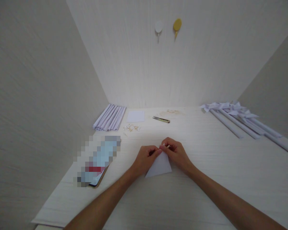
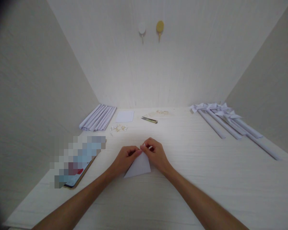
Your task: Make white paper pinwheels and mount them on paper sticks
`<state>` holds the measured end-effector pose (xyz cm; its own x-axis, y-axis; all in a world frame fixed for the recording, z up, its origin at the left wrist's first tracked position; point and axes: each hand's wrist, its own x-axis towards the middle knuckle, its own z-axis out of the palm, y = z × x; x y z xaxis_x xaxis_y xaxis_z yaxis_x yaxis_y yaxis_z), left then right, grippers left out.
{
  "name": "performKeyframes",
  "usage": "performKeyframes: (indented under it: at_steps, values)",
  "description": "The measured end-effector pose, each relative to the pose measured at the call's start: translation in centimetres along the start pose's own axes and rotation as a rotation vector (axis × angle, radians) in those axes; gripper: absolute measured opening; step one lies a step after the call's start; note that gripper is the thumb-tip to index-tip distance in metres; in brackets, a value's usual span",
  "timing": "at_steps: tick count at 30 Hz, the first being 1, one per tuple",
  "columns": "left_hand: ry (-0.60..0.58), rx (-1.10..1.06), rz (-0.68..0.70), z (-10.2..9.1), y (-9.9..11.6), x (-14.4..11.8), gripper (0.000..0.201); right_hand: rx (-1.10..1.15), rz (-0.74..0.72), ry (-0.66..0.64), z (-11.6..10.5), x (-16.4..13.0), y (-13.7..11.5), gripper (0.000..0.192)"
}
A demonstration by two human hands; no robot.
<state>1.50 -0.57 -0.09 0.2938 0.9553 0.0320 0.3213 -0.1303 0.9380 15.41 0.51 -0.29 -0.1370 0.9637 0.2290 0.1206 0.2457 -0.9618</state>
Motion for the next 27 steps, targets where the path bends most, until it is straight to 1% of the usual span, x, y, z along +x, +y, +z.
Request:
performKeyframes:
  at_steps: [3, 6, 9, 12, 14, 16, 18, 21, 25, 27]
  values:
    - [0.027, 0.037, 0.039, -0.1, 0.1, 0.1, 0.027, -0.062, -0.017, -0.003, 0.0, 0.0, -0.1, 0.015]
    - [0.031, 0.139, 0.046, -0.3, 0.3, 0.1, 0.029, -0.084, -0.031, 0.006, -0.1, 0.0, 0.0, 0.015]
    - [0.043, 0.206, 0.026, -0.5, 0.3, 0.2, 0.036, -0.085, -0.045, 0.020, -0.2, 0.0, 0.1, 0.016]
    - [0.067, 0.216, -0.006, -0.6, 0.0, 0.4, 0.044, -0.056, -0.034, 0.044, -0.3, 0.1, 0.2, 0.018]
    - [0.032, 0.184, 0.009, -0.8, -0.3, 0.5, 0.040, -0.029, -0.017, 0.088, -0.3, 0.2, 0.3, 0.018]
    - [-0.018, 0.145, 0.049, -1.0, -0.4, 0.6, 0.030, -0.007, 0.003, 0.147, -0.5, 0.3, 0.4, 0.019]
    - [-0.036, 0.132, 0.074, -1.2, -0.3, 0.6, 0.024, 0.004, 0.013, 0.190, -0.7, 0.3, 0.5, 0.019]
    - [0.009, 0.159, 0.043, -1.1, 0.0, 0.6, 0.031, 0.016, 0.017, 0.217, -0.9, 0.4, 0.5, 0.019]
    - [0.115, 0.191, -0.020, -1.0, -0.1, 0.7, 0.046, 0.035, 0.022, 0.241, -1.0, 0.5, 0.5, 0.019]
    - [0.123, 0.160, -0.039, -1.2, -0.4, 0.8, 0.044, 0.046, 0.025, 0.262, -1.0, 0.5, 0.6, 0.019]
